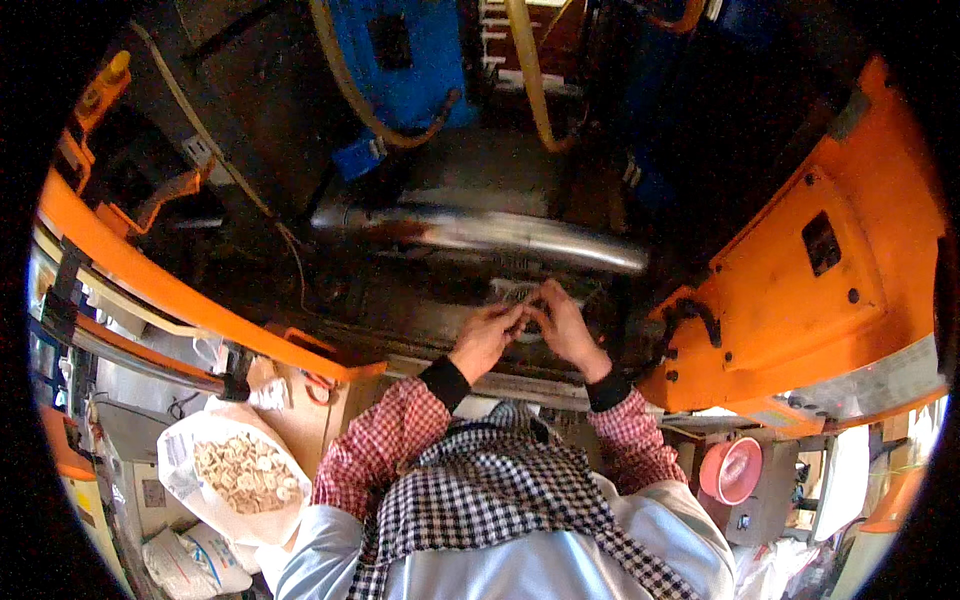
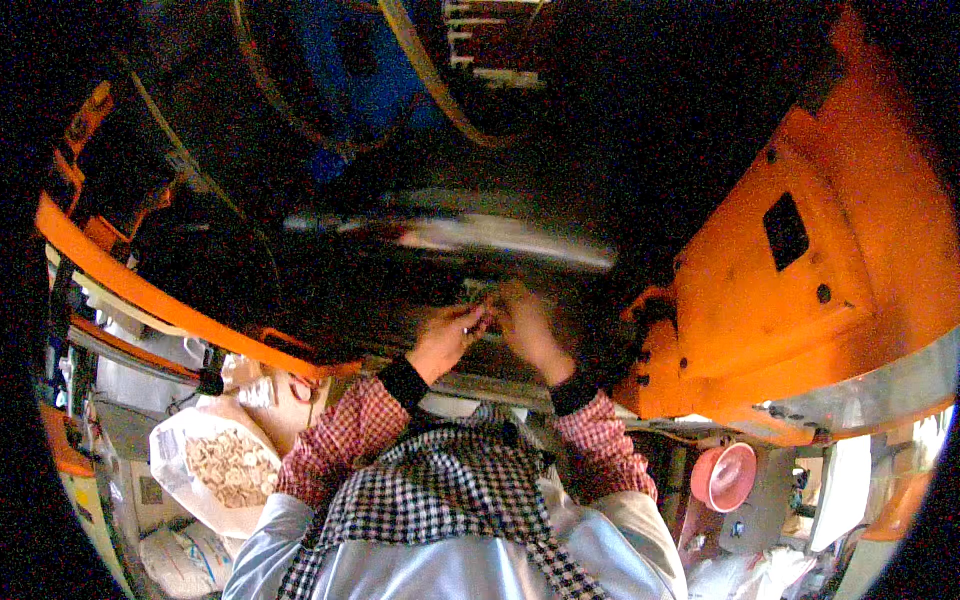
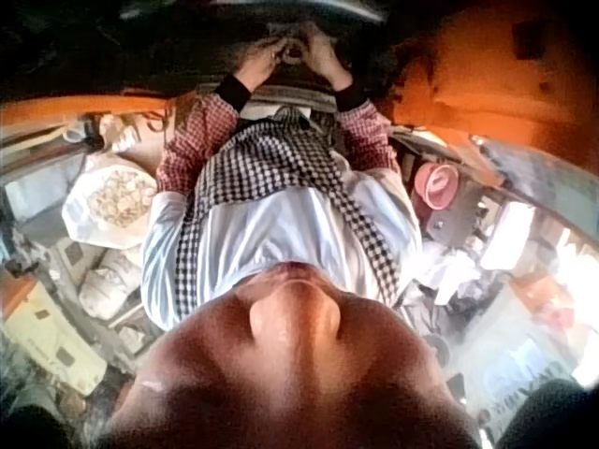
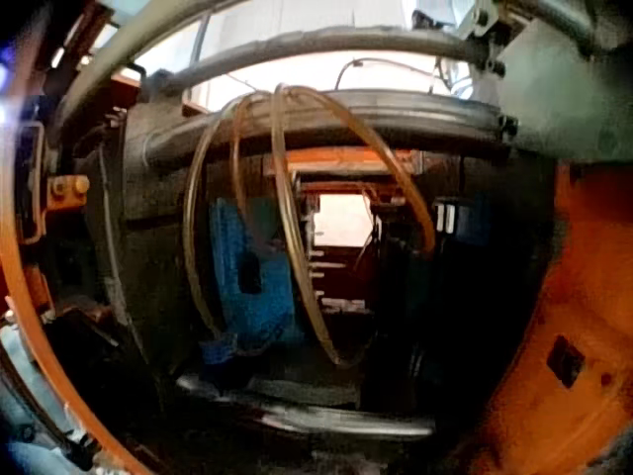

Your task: The person operates an injection molding machine by opening the safety door, retrieving a white plastic component from the mold, and closing the door. They repeat this cycle multiple times, placing the finished components into a nearby white sack.

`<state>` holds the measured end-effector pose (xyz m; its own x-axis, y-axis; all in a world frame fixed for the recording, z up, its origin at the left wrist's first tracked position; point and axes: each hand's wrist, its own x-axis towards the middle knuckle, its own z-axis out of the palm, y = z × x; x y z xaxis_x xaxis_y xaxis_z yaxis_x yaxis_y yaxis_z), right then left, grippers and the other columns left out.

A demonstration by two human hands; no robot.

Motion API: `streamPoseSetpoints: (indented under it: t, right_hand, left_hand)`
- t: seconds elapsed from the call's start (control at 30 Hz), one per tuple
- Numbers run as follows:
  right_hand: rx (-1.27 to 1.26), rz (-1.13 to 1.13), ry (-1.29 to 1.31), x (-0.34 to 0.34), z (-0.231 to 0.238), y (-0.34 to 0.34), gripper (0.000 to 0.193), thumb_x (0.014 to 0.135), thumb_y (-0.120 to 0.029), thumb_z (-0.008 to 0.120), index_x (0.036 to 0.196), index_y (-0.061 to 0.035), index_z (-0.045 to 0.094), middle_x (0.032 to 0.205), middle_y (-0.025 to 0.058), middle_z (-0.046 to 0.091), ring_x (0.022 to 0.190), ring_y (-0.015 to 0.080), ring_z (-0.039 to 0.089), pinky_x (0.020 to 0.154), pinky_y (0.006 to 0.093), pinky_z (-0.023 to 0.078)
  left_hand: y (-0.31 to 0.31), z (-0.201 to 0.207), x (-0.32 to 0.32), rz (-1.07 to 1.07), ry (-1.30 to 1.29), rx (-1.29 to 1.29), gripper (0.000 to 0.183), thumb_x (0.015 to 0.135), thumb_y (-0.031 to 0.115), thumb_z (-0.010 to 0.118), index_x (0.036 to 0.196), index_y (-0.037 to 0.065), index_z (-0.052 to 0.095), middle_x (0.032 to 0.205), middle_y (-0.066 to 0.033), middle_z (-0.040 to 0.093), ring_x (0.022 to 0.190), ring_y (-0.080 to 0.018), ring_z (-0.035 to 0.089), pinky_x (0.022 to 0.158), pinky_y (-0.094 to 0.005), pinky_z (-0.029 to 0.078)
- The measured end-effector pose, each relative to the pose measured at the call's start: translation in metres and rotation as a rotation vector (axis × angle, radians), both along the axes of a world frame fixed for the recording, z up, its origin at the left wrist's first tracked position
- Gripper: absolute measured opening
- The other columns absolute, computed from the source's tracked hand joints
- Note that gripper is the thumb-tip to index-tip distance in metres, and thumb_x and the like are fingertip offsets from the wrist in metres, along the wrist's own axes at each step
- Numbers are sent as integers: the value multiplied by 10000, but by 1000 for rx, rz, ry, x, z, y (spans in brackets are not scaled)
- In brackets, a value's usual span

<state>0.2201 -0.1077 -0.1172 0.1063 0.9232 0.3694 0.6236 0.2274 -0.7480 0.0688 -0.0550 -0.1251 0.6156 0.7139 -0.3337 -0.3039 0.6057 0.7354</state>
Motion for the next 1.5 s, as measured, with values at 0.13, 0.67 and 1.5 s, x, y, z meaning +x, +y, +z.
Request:
streamPoseSetpoints:
  t: [0.13, 0.67, 1.5]
  right_hand:
    - [89, 96, 2, -12, 31, -6, 66, 810, 25, 544, 874, 22, 562, 810, 159, 509, 806, 336, 494, 711, 380, 408]
    - [413, -3, 1284, 13, 191, 332, 260, 884, -192, 594, 1045, 11, 567, 853, 48, 603, 741, 140, 561, 643, 248, 437]
    - [656, -337, 618, -94, 106, 74, 251, 894, -182, 531, 983, 49, 566, 954, 127, 586, 822, 205, 547, 731, 316, 466]
  left_hand:
    - [-1, 4, -14, -48, 23, 12, 137, 859, 71, 584, 979, 20, 627, 969, -66, 637, 866, -149, 580, 772, -254, 467]
    - [-57, 62, -145, 253, 170, -120, 194, 903, 59, 502, 1034, -80, 535, 951, -87, 553, 844, -156, 517, 735, -247, 432]
    - [-108, 26, -231, 323, 586, 114, 351, 937, 329, 482, 754, 40, 563, 630, 48, 461, 578, -48, 381, 507, -230, 325]
